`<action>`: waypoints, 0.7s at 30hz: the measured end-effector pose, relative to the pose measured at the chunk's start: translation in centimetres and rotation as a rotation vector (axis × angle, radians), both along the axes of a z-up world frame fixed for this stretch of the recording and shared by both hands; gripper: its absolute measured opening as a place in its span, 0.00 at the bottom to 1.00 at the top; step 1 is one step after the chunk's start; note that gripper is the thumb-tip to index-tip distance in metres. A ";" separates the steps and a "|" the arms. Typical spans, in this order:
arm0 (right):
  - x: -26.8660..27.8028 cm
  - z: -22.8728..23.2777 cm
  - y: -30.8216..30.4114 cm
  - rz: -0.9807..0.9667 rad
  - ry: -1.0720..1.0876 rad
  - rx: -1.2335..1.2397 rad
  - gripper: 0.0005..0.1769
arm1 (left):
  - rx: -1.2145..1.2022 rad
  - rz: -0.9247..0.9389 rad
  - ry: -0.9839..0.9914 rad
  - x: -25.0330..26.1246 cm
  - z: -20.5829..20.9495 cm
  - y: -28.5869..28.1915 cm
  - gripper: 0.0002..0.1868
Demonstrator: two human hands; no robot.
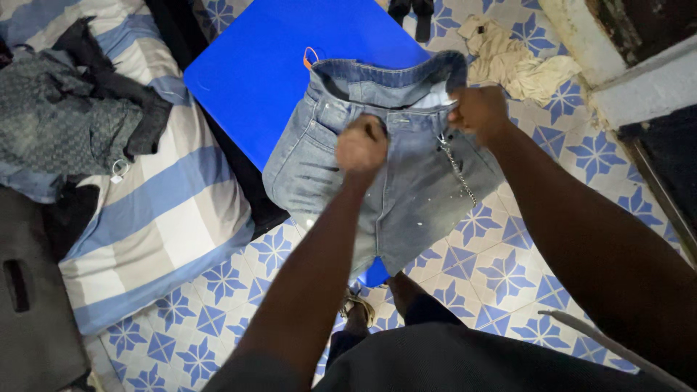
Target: The person takes a pair of jeans, folds them repeatedly on a blue surface, and places them into a suitcase.
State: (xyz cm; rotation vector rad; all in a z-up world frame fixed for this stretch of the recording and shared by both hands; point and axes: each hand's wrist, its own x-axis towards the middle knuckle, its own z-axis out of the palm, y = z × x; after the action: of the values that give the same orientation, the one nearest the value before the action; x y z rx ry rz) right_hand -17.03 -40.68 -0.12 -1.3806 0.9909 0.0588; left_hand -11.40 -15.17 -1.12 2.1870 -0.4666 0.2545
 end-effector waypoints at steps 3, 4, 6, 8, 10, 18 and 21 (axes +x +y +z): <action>0.6 0.5 -0.5 -0.024 0.023 -0.091 0.11 | 0.159 -0.062 -0.064 2.8 1.4 1.6 0.12; 0.7 0.4 -0.7 -0.036 0.061 -0.147 0.14 | 0.168 -0.122 -0.179 3.9 2.0 2.2 0.19; 0.7 0.0 -1.0 -0.021 -0.072 -0.146 0.16 | 0.314 -0.278 -0.309 6.7 3.2 3.1 0.33; 0.5 0.0 -1.4 -0.032 -0.132 -0.193 0.16 | 0.588 -0.445 -0.346 9.0 4.4 3.3 0.45; 0.6 0.8 -1.3 -0.067 -0.125 -0.289 0.15 | 1.006 -0.532 0.018 10.6 6.3 3.7 0.36; -2.6 6.1 0.0 -0.081 -0.320 -0.588 0.10 | 0.940 -0.542 0.107 10.9 12.5 7.3 0.39; -4.6 6.9 0.6 -0.062 -0.457 -0.612 0.06 | 1.032 -0.612 0.114 9.9 14.5 8.6 0.42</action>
State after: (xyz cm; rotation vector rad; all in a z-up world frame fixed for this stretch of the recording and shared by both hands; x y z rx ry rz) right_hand -21.60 -40.12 6.75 -1.8047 0.6817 -0.6272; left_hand -1.49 -6.57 13.40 2.8311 -1.3877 -0.5700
